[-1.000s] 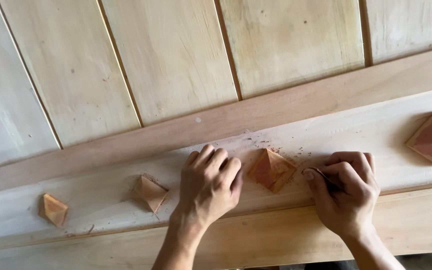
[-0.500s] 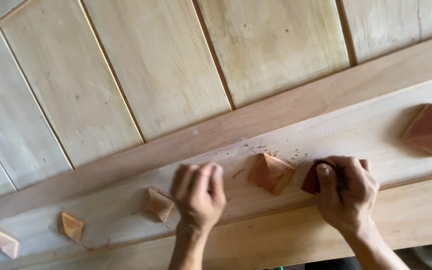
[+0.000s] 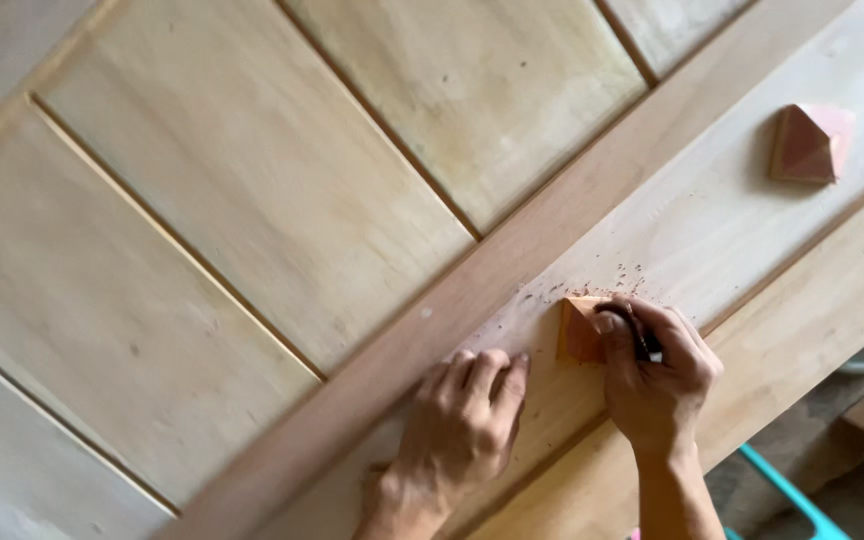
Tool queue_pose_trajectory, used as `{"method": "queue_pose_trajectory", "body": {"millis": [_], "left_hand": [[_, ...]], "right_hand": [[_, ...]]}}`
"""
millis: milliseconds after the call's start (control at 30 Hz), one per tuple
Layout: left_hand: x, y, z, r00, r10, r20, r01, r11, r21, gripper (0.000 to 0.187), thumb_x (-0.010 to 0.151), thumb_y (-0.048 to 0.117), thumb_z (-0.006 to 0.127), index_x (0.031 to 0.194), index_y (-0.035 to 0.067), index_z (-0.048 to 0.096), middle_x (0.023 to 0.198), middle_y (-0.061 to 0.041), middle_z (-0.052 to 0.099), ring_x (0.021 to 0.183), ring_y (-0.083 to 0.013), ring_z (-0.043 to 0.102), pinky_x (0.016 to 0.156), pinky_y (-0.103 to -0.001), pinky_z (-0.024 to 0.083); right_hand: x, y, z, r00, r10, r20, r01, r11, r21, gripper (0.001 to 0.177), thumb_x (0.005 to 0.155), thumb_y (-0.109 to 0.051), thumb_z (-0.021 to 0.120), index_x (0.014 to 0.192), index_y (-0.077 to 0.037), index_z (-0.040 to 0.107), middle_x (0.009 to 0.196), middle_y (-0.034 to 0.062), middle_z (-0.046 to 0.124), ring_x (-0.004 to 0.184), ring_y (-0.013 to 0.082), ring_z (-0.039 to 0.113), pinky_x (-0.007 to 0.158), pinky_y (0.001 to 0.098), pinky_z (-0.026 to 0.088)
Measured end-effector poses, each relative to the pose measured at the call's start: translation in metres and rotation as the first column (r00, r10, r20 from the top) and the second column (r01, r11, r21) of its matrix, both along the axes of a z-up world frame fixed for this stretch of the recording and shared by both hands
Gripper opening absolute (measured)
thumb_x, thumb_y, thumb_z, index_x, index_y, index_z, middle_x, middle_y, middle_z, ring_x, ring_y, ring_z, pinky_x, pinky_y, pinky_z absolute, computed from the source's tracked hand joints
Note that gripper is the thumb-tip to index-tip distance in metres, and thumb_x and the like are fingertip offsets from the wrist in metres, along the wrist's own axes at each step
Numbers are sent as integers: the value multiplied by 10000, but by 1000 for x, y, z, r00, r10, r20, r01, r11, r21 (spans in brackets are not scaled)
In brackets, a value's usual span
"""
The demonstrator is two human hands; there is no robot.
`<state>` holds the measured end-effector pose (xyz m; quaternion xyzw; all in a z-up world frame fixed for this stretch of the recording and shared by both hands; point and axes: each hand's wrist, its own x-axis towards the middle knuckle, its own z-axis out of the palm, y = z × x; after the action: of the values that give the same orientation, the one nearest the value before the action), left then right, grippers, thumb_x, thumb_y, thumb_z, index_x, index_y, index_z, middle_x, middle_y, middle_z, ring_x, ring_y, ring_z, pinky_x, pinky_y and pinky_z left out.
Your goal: The person sands the surface of a wooden board and several small pyramid-shaped wooden blocks attached to it using a piece of sandpaper. The person repeatedly rubs the sandpaper over the blocks and the flat board surface to smooth the wood.
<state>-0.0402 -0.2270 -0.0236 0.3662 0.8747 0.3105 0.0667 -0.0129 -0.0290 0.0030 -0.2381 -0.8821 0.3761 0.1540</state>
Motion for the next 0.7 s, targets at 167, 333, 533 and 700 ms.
{"method": "queue_pose_trajectory", "body": {"millis": [167, 333, 533, 700], "left_hand": [[-38, 3, 2, 974, -221, -43, 223, 972, 76, 284, 999, 185, 746, 1217, 5, 717, 1148, -130, 643, 1121, -305, 556, 938, -485, 514], [-109, 47, -1, 946, -311, -93, 316, 947, 49, 789, 544, 451, 911, 1216, 73, 744, 1433, -196, 508, 1363, -440, 371, 1093, -681, 354], [-122, 55, 1, 918, -395, -21, 395, 918, 20, 623, 525, 473, 973, 1036, 170, 785, 1481, -121, 452, 1408, -423, 345, 1134, -698, 336], [-129, 54, 1, 914, -406, -3, 405, 913, 50, 665, 501, 471, 978, 1047, 142, 790, 1418, -143, 460, 1369, -423, 342, 1090, -722, 319]], "right_hand": [[6, -17, 3, 985, -139, 100, 143, 989, -32, 127, 883, -69, 813, 934, -16, 710, 753, 58, 730, 634, 68, 640, 555, 234, 506], [-5, -34, 0, 970, -240, -41, 244, 955, 168, 221, 806, -80, 867, 877, -25, 665, 777, 87, 634, 666, 131, 596, 592, 270, 490], [-9, -34, 0, 977, -215, -1, 198, 901, 386, 256, 779, -141, 900, 724, -73, 659, 705, 17, 628, 767, 222, 538, 740, 381, 421], [5, -46, 2, 948, -294, 121, 221, 882, 415, 274, 759, -226, 887, 714, -97, 649, 931, 80, 607, 1074, 291, 481, 863, 396, 380]]}}
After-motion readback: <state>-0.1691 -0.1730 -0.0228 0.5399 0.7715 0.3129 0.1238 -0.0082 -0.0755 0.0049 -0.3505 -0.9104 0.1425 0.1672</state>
